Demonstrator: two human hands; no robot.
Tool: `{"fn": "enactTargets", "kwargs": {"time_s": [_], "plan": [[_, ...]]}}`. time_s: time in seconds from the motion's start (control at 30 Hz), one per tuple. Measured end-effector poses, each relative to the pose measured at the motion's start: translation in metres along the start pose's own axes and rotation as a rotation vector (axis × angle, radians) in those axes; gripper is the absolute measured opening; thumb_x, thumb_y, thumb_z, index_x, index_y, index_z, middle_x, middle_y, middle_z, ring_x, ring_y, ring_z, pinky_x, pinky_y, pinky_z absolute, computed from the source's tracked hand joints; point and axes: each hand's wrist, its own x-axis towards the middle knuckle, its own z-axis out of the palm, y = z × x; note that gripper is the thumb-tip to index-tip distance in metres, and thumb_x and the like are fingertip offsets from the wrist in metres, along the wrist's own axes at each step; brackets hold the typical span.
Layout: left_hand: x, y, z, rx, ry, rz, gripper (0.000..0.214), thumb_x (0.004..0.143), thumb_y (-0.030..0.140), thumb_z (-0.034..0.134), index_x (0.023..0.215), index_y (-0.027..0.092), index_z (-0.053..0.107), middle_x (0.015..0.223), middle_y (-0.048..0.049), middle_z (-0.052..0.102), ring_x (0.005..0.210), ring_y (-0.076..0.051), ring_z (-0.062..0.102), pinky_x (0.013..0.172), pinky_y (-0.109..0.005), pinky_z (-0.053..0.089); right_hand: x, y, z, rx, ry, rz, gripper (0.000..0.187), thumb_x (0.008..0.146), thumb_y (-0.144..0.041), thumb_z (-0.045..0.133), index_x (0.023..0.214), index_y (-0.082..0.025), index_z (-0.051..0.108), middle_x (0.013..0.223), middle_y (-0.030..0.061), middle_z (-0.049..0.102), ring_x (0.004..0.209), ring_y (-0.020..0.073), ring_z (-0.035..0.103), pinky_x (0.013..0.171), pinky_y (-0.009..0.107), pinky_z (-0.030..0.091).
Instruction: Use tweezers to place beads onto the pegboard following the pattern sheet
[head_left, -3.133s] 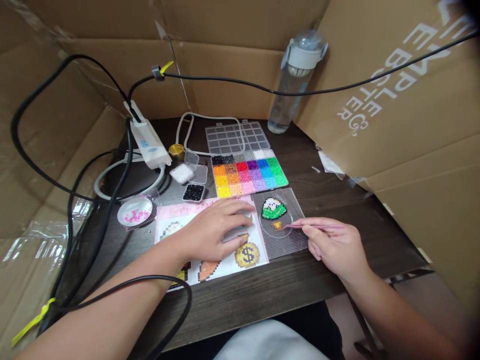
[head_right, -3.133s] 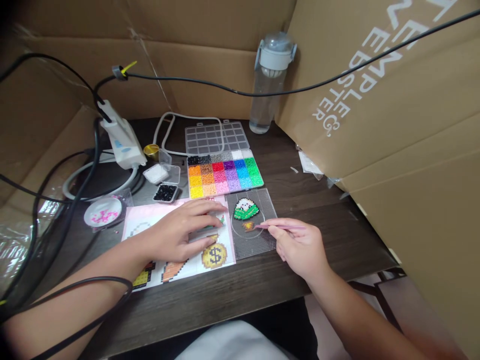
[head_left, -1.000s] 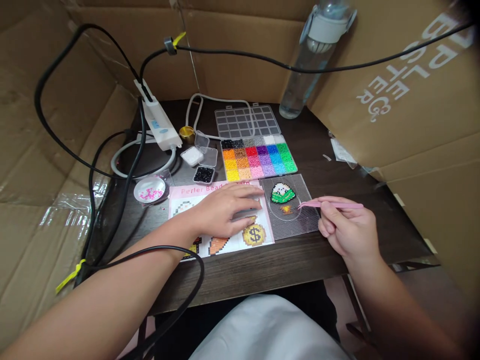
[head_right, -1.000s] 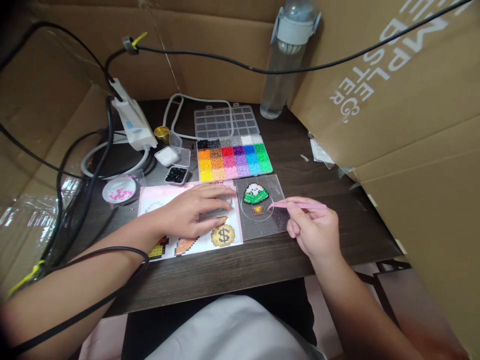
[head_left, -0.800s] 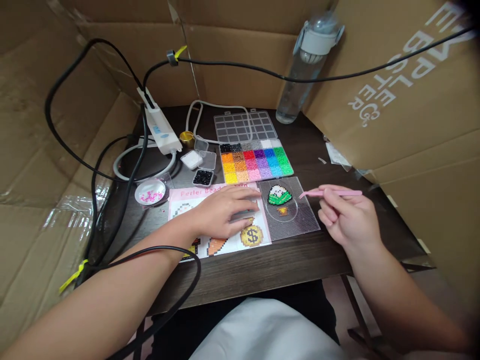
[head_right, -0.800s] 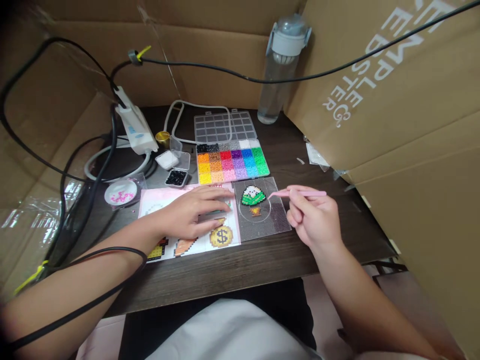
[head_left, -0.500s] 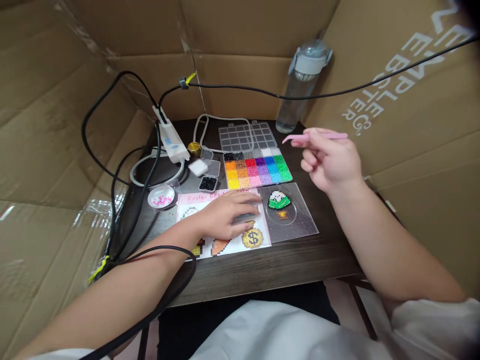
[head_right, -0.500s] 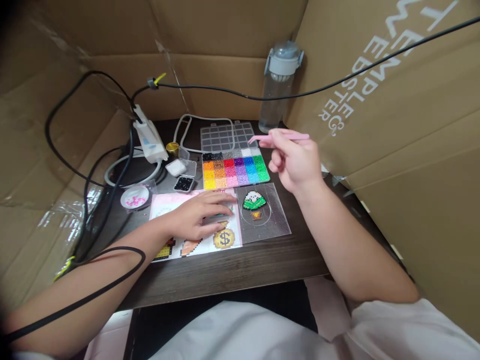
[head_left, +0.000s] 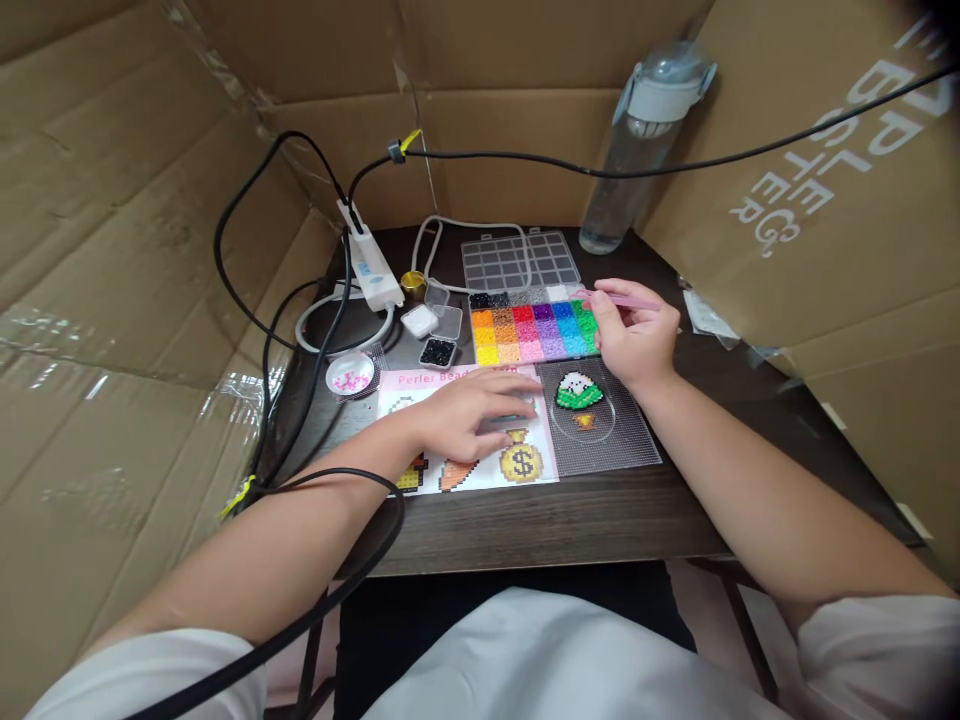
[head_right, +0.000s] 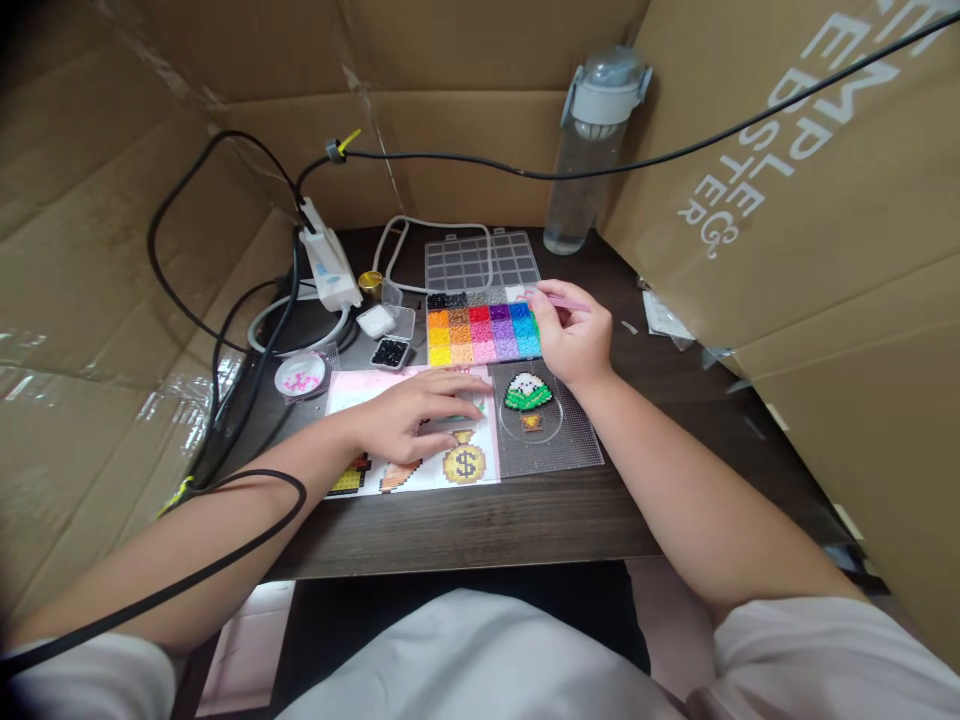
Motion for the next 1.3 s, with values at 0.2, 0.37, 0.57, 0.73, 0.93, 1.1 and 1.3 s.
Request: {"fn": "enactTargets", "kwargs": {"time_s": [0.2, 0.37, 0.57, 0.73, 0.93, 1.1, 1.3], "plan": [[0.001, 0.002, -0.001, -0.013, 0.000, -0.008, 0.037, 0.094, 0.029, 0.063, 0.128, 0.021, 0.071, 0.154, -0.0153, 0.059, 0.144, -0.032, 0.055, 0.118, -0.057, 0.047, -0.006, 0.006, 0.005, -0.002, -0.057, 0.020, 0.028, 0.088, -0.045, 0.077, 0.101, -0.020, 0.075, 0.091, 0.0113, 0.078, 0.082, 0.0251, 0.076, 0.071, 0.042, 0.065], [-0.001, 0.003, -0.001, -0.028, -0.001, -0.012, 0.038, 0.091, 0.028, 0.065, 0.127, 0.021, 0.071, 0.155, -0.0156, 0.058, 0.144, -0.033, 0.055, 0.119, -0.060, 0.045, -0.003, 0.003, 0.009, -0.090, -0.092, -0.118, 0.021, 0.090, -0.040, 0.071, 0.091, -0.020, 0.078, 0.095, 0.0112, 0.078, 0.088, 0.0242, 0.075, 0.082, 0.043, 0.064], [-0.005, 0.004, -0.001, -0.009, 0.015, -0.034, 0.038, 0.089, 0.032, 0.065, 0.125, 0.022, 0.071, 0.153, -0.0145, 0.060, 0.143, -0.033, 0.056, 0.118, -0.058, 0.047, 0.007, -0.008, 0.021, -0.123, -0.116, -0.164, 0.022, 0.088, -0.040, 0.070, 0.087, -0.021, 0.079, 0.095, 0.0105, 0.079, 0.088, 0.0241, 0.075, 0.083, 0.041, 0.063], [-0.005, 0.006, -0.001, -0.008, 0.003, -0.043, 0.037, 0.088, 0.030, 0.065, 0.124, 0.021, 0.071, 0.152, -0.0151, 0.060, 0.141, -0.034, 0.058, 0.117, -0.059, 0.047, 0.013, -0.010, 0.040, -0.042, -0.174, -0.023, 0.027, 0.081, -0.041, 0.076, 0.093, -0.018, 0.080, 0.097, 0.0117, 0.081, 0.090, 0.0258, 0.077, 0.091, 0.044, 0.062], [-0.005, 0.006, -0.001, -0.013, 0.016, -0.046, 0.035, 0.089, 0.033, 0.066, 0.122, 0.022, 0.071, 0.151, -0.0140, 0.061, 0.141, -0.032, 0.058, 0.119, -0.055, 0.047, 0.012, -0.010, 0.061, 0.000, -0.328, 0.073, 0.021, 0.080, -0.038, 0.074, 0.082, -0.018, 0.079, 0.093, 0.0115, 0.082, 0.085, 0.0241, 0.077, 0.081, 0.038, 0.063], [-0.005, 0.006, 0.000, -0.016, 0.024, -0.052, 0.035, 0.089, 0.032, 0.066, 0.121, 0.020, 0.072, 0.150, -0.0150, 0.061, 0.139, -0.035, 0.059, 0.115, -0.057, 0.049, 0.009, -0.001, 0.067, 0.007, -0.289, 0.122, 0.021, 0.078, -0.037, 0.073, 0.081, -0.017, 0.080, 0.089, 0.0112, 0.082, 0.081, 0.0236, 0.076, 0.076, 0.036, 0.063], [-0.006, 0.008, -0.001, -0.035, 0.013, -0.070, 0.038, 0.085, 0.030, 0.066, 0.122, 0.019, 0.072, 0.152, -0.0152, 0.060, 0.140, -0.036, 0.057, 0.117, -0.059, 0.047, 0.008, 0.008, 0.066, -0.011, -0.223, 0.124, 0.024, 0.078, -0.039, 0.071, 0.079, -0.018, 0.081, 0.085, 0.0108, 0.081, 0.080, 0.0257, 0.077, 0.077, 0.039, 0.063]]}}
